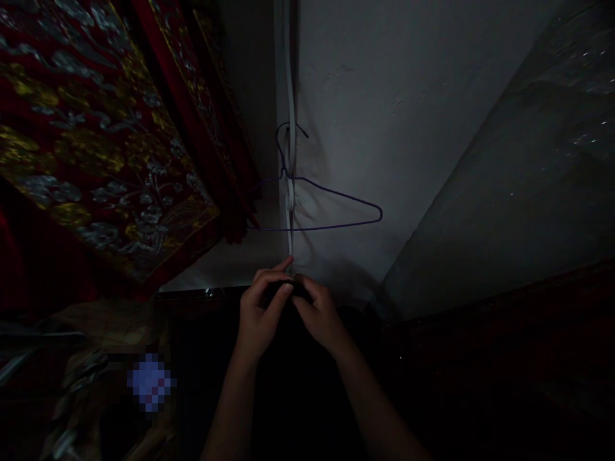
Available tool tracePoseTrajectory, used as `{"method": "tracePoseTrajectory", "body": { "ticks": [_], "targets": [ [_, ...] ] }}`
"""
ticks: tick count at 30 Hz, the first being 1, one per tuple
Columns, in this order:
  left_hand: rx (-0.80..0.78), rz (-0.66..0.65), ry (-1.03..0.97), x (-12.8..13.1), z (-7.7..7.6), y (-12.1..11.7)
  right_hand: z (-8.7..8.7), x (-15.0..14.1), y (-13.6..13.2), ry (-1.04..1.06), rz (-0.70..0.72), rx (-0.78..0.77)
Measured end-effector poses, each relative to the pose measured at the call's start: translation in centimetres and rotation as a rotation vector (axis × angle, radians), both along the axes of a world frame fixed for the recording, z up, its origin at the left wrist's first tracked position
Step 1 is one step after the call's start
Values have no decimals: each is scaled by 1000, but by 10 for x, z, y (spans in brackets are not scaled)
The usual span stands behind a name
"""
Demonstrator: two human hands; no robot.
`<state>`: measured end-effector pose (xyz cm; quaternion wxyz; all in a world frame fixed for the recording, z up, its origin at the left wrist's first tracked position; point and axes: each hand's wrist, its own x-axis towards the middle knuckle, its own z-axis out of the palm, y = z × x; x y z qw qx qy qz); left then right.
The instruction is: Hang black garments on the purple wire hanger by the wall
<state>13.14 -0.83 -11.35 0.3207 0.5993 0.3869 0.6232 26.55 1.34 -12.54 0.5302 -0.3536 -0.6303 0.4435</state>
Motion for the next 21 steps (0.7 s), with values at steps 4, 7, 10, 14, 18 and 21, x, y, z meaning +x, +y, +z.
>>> {"method": "tracePoseTrajectory", "body": {
  "ticks": [4,7,10,14,18,21],
  "targets": [
    [-125,-87,107,-10,-12,5,8,7,4,98,-58,-63],
    [-273,-287,277,-22,-28,13,18,24,15,110,-54,-83],
    [-391,-417,554,-40,-41,21,35,48,31,41,-3,-69],
    [-436,-268,831,-77,-38,28,54,69,64,-188,34,107],
    [-428,-126,871,-111,-16,32,49,63,105,-368,-133,337],
    [-409,-14,918,-128,-9,34,36,59,129,-451,-215,356]
  ]
}}
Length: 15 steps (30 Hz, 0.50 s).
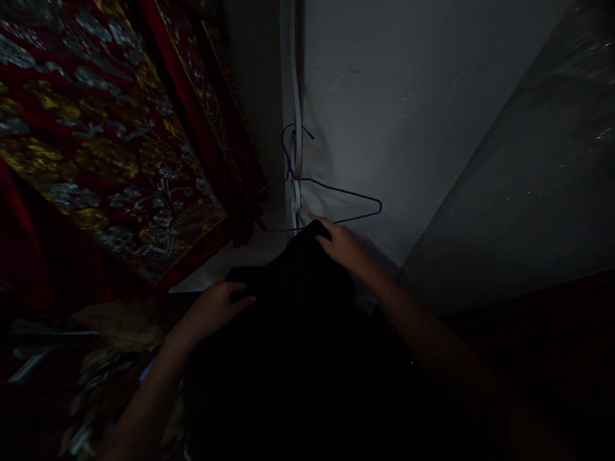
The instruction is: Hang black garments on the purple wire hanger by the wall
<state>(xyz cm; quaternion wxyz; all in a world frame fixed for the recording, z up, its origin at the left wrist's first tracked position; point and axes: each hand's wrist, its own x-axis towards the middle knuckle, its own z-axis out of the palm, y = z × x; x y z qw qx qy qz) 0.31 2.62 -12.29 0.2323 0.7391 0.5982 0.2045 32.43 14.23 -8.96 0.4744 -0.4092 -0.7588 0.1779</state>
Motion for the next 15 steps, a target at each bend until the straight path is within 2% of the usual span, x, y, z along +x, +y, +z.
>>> {"method": "tracePoseTrajectory", "body": {
  "ticks": [4,7,11,15],
  "targets": [
    [-19,47,92,-20,-8,7,-1,19,9,-44,3,13],
    [158,158,34,-26,-7,18,13,36,3,-51,-14,5],
    [512,218,-162,-12,17,35,30,38,-7,-35,-19,-57],
    [613,301,-184,6,42,56,34,37,-16,-18,6,-101]
  ]
}}
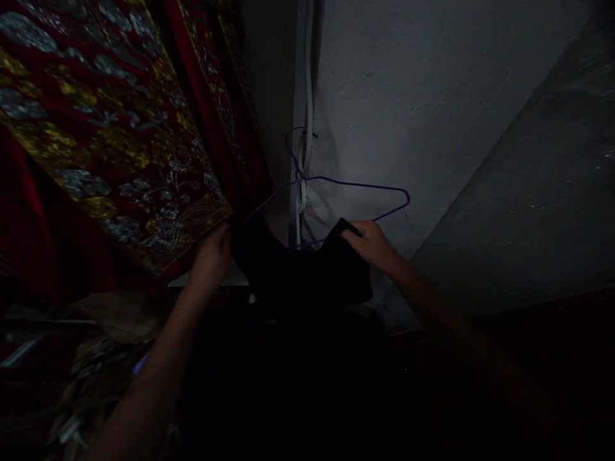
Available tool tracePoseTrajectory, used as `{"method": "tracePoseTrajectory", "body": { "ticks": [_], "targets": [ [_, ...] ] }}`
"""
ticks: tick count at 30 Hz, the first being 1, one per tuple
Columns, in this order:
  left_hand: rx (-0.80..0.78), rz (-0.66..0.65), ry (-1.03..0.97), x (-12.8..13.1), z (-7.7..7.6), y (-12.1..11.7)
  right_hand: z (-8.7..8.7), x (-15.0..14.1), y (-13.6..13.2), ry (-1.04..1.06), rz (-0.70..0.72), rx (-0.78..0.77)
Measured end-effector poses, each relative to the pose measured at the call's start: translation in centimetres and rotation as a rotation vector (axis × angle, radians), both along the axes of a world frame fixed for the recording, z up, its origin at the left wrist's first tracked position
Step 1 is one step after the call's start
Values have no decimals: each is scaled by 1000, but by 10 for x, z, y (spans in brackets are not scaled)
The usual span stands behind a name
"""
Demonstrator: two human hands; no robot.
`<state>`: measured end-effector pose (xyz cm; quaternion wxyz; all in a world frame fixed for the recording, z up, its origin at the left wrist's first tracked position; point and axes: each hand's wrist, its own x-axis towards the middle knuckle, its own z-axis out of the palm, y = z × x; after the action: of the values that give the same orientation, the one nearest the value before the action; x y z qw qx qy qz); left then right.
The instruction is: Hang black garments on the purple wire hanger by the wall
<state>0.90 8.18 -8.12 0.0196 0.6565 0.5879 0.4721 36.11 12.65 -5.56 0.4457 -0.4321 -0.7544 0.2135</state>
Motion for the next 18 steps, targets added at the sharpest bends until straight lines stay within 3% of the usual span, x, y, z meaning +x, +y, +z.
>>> {"method": "tracePoseTrajectory", "body": {
  "ticks": [3,8,10,14,18],
  "targets": [
    [25,-7,-27,11,13,16,-1,2,-4,4,7,3],
    [193,-158,-71,41,38,32,-7,-5,-9,16,94,-29],
    [235,-197,-41,48,47,33,-9,-3,-11,18,95,29],
    [195,-249,49,45,60,31,-6,24,-1,140,-160,244],
    [139,-264,175,37,72,30,7,61,30,179,-264,171]
  ]
}}
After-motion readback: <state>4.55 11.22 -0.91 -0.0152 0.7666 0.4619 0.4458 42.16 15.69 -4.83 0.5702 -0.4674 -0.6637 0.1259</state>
